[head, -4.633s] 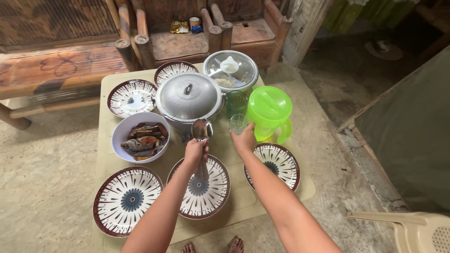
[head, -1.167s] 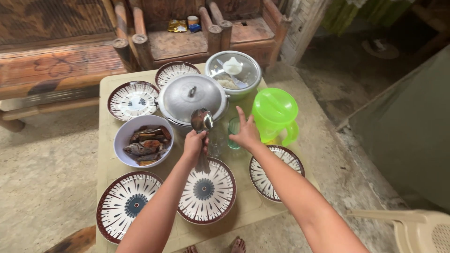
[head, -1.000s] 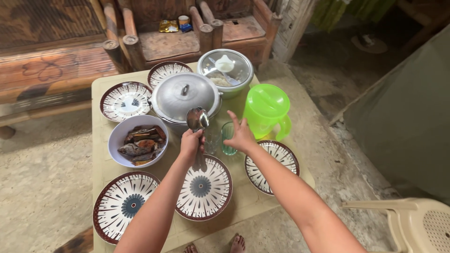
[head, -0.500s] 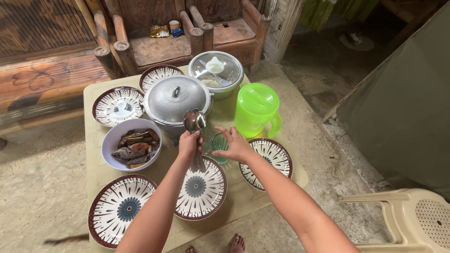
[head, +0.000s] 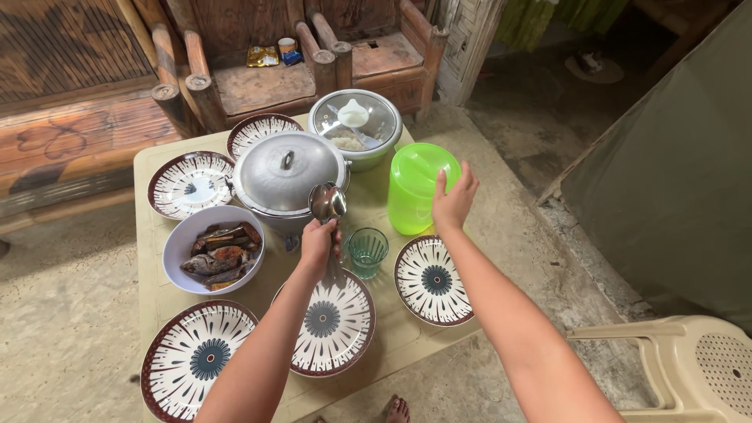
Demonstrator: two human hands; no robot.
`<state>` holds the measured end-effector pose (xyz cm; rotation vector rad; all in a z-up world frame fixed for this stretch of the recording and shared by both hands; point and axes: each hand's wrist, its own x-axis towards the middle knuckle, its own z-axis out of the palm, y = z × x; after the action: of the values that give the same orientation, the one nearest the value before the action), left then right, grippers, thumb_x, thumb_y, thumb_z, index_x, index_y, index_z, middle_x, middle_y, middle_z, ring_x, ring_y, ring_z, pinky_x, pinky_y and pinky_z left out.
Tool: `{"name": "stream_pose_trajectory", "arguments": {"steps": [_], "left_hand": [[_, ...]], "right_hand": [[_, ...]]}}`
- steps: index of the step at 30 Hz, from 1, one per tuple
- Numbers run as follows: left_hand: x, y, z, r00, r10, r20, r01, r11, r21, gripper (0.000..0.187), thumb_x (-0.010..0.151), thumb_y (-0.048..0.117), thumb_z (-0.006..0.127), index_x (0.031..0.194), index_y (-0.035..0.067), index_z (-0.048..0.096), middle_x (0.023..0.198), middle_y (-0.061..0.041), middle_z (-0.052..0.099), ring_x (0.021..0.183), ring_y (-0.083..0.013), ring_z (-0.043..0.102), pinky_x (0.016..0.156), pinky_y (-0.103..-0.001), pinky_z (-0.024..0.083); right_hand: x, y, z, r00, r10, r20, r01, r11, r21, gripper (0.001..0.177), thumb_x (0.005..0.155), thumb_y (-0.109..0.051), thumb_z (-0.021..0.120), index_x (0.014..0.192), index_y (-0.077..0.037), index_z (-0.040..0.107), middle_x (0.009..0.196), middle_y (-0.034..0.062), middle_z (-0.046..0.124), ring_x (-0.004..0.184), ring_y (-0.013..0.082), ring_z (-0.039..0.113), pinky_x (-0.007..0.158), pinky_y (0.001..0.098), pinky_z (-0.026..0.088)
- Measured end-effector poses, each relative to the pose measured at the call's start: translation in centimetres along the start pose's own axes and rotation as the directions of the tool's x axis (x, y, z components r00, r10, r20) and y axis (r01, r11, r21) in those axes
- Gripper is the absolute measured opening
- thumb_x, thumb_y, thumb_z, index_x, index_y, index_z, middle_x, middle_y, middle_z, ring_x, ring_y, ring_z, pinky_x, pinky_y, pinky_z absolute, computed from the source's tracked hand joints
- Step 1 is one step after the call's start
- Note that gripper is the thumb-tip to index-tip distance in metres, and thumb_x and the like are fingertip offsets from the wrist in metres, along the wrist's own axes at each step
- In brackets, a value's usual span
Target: Setting a table with plates and bowls and serving rice from a rice cooker
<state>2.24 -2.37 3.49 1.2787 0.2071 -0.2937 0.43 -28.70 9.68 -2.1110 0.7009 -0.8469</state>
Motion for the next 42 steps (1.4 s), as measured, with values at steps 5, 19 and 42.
{"name": "stream_pose_trajectory", "arguments": {"steps": [5, 19, 42], "left_hand": [[0.1, 0.0, 0.0, 1.0, -0.017, -0.01, 0.017, 1.0, -0.007, 0.011, 0.099, 0.015, 0.055, 0.095, 0.005, 0.058, 0.057, -0.008, 0.053, 0.035, -0.0193, 0.046, 0.031, -0.038, 0.045], [0.1, 0.3, -0.2, 1.0, -0.007, -0.012, 0.006, 1.0, -0.02, 0.011, 0.099, 0.015, 0.055, 0.095, 0.005, 0.058, 0.057, -0.009, 0.052, 0.035, -0.0194, 0.046, 0.03, -0.038, 0.045], [-0.5, 0.8, -0.6, 1.0, 0.013, -0.013, -0.013, 1.0, -0.017, 0.013, 0.1, 0.015, 0.055, 0.095, 0.004, 0.06, 0.057, -0.009, 0.053, 0.036, -0.0195, 0.047, 0.031, -0.038, 0.045]], "right_hand": [[1.6, 2.2, 1.0, 0.97, 0.183, 0.16, -0.148, 0.967, -0.208, 0.08, 0.098, -0.073, 0.051, 0.156, -0.021, 0.035, 0.124, 0.0219, 0.062, 0.121, 0.0444, 0.064, 0.106, 0.0581, 0.045], [0.5, 0.0, 3.1, 0.93, 0.248, 0.273, -0.174, 0.947, -0.268, 0.097, 0.086, -0.077, 0.063, 0.162, -0.029, 0.026, 0.114, 0.0226, 0.072, 0.116, 0.0406, 0.068, 0.1, 0.0535, 0.051], [-4.6, -3.7, 6.4, 0.906, 0.308, 0.291, -0.278, 0.95, -0.138, 0.092, 0.095, -0.06, 0.066, 0.162, -0.02, 0.019, 0.114, 0.0267, 0.059, 0.09, 0.0313, 0.074, 0.075, 0.038, 0.06]]}}
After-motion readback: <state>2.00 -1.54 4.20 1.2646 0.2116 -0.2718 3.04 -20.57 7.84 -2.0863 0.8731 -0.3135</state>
